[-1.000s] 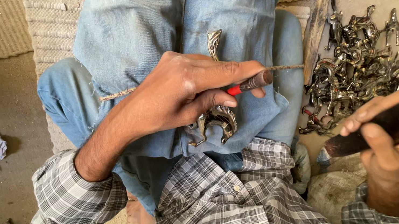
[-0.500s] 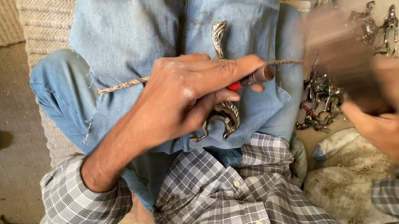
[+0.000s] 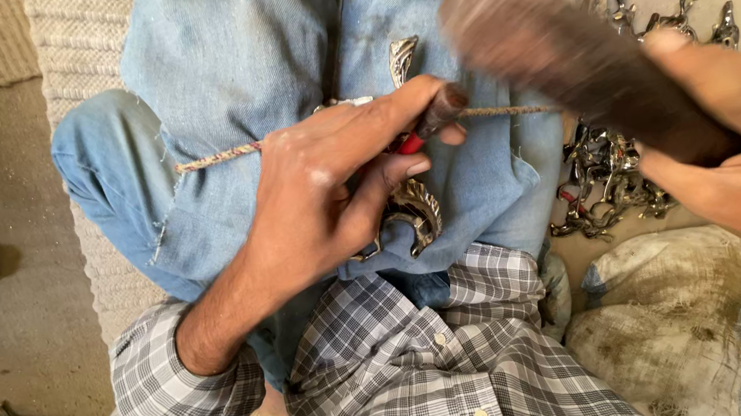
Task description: The person sits on the floor and uses a wooden mallet to repeatedly strike a small metal figure held against a punch. The person adjusts the figure's position and continues hammering to shape it. A pile of similar metal figures is visible nearby.
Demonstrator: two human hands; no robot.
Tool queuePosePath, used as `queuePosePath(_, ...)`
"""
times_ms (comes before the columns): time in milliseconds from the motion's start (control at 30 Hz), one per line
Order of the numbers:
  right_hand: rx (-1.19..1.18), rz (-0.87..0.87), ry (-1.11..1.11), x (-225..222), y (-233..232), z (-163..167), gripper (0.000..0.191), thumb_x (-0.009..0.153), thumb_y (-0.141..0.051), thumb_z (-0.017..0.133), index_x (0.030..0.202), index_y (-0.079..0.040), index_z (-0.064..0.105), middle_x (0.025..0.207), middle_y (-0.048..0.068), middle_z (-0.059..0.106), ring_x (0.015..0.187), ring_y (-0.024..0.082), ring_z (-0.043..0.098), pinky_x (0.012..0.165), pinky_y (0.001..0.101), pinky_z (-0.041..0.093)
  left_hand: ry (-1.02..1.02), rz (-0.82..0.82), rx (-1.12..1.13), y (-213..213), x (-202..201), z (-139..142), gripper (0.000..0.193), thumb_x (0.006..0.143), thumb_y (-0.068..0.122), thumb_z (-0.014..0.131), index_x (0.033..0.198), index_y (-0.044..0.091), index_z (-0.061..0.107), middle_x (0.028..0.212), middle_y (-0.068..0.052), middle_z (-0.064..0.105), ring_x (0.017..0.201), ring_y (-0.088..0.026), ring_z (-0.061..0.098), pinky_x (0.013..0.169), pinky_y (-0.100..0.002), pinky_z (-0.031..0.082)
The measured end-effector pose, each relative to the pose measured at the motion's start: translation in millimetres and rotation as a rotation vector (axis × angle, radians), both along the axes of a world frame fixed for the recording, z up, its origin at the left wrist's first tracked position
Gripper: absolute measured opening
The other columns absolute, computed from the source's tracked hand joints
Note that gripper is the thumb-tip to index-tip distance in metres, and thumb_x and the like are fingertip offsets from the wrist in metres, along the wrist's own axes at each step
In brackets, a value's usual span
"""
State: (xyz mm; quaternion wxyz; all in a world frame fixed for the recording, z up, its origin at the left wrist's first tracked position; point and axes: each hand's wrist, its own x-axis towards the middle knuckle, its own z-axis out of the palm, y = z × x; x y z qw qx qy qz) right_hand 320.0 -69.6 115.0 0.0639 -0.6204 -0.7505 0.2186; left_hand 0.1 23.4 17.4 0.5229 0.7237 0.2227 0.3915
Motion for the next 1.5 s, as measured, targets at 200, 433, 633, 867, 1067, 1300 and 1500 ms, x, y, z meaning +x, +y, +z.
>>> queuePosePath(200,0.029,-0.091,0.186,-1,7,-1,0.075,0.091,0.006,0.074,0.154,0.003,0.034,0.106,0.018,0.066,0.09,0.022,0.071,0.079,0.0314,0.06,0.016,0.062,-0.059,-5,-2,-1,0.047,0.102,-0.003,0.075,0.144,0.006,0.056,0.114,-0.003,0.078,0.1,-0.014,0.077,0.086,-0.026,0.061)
queuePosePath(433,-0.027,0.146,-0.106,-20,24,16,0.079,0.081,0.004,0.08,0.151,-0.007,0.044,0.103,0.024,0.07,0.081,0.026,0.071,0.065,0.0328,0.058,-0.007,0.077,-0.103,-7,-4,-3,0.048,0.101,-0.003,0.074,0.143,0.005,0.054,0.115,-0.006,0.076,0.097,-0.014,0.076,0.081,-0.025,0.061)
queuePosePath(633,0.153,0.206,-0.085,-9,17,6,0.083,0.089,0.007,0.077,0.159,-0.009,0.035,0.096,0.023,0.065,0.072,0.025,0.066,0.057,0.0342,0.05,0.011,0.07,-0.271,-6,-5,-4,0.044,0.102,0.0,0.076,0.14,0.004,0.053,0.115,-0.006,0.078,0.079,-0.007,0.075,0.065,-0.019,0.058)
queuePosePath(867,0.189,0.169,-0.09,11,11,-3,0.072,0.091,0.008,0.073,0.153,-0.002,0.038,0.08,0.016,0.058,0.063,0.021,0.058,0.051,0.035,0.043,0.086,0.038,-0.112,-4,-6,-3,0.05,0.101,0.002,0.078,0.145,0.007,0.054,0.118,-0.004,0.078,0.101,-0.013,0.08,0.075,-0.021,0.064)
queuePosePath(1067,-0.101,-0.403,0.19,8,-18,-4,0.012,0.109,-0.002,0.073,0.112,-0.001,0.061,0.091,0.01,0.065,0.078,0.015,0.063,0.073,0.0263,0.052,0.058,0.037,-0.012,-2,-5,-2,0.051,0.1,0.002,0.079,0.144,0.008,0.055,0.12,-0.005,0.075,0.106,-0.018,0.078,0.089,-0.027,0.064)
queuePosePath(1300,0.142,-0.073,0.032,-16,-6,-8,0.044,0.08,0.004,0.079,0.12,0.011,0.063,0.096,0.02,0.07,0.08,0.025,0.069,0.07,0.0383,0.057,0.149,-0.045,0.086,4,-2,0,0.053,0.096,0.0,0.077,0.145,0.01,0.059,0.12,-0.002,0.078,0.102,-0.017,0.079,0.089,-0.033,0.062)
queuePosePath(1500,0.141,-0.014,-0.035,-27,-8,-11,0.069,0.071,0.013,0.08,0.134,0.006,0.05,0.098,0.024,0.068,0.084,0.029,0.071,0.068,0.0367,0.057,0.123,-0.124,0.091,10,-1,2,0.056,0.094,-0.004,0.073,0.146,0.009,0.058,0.123,-0.003,0.076,0.106,-0.017,0.078,0.088,-0.032,0.063)
